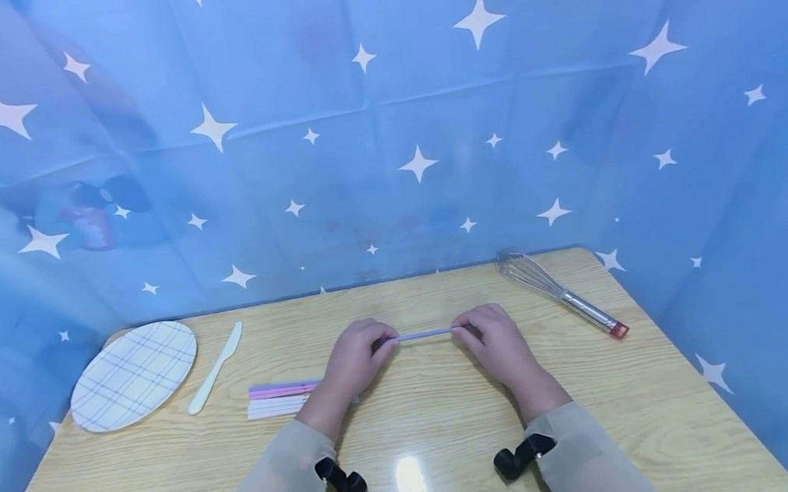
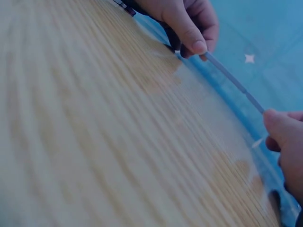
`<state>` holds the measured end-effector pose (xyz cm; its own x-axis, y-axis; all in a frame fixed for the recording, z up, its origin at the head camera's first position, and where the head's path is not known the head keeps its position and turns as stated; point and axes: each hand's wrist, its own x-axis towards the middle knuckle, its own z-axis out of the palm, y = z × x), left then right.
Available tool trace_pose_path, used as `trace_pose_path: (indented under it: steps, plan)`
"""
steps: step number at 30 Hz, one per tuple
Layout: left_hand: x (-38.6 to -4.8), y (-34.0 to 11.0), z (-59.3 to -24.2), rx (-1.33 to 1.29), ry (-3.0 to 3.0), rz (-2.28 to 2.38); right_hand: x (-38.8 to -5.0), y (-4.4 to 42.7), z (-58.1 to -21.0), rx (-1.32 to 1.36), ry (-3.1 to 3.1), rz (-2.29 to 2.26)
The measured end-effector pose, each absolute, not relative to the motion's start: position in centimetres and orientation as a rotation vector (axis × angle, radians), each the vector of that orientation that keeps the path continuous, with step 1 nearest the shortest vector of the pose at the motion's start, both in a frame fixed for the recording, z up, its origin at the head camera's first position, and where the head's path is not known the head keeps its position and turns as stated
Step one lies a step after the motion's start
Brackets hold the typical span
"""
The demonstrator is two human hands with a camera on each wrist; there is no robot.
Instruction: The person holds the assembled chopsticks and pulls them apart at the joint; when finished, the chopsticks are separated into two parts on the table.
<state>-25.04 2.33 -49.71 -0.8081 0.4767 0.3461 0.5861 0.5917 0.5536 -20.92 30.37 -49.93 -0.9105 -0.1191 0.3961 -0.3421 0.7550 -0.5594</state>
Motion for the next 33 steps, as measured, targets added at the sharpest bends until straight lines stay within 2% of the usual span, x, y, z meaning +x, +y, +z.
trace_pose_path:
  steps: [29,33]
  plan:
    - [-25.04,2.48,-50.21,-0.834,-2.630,-1.075,-21.17,30.54,-50.12,0.317,-2.697,1.091]
    - [-25.20,2.23,-50.20,-0.783,-2.620,-1.077,-21.07,30.95,-49.93,0.220,-2.693,1.129]
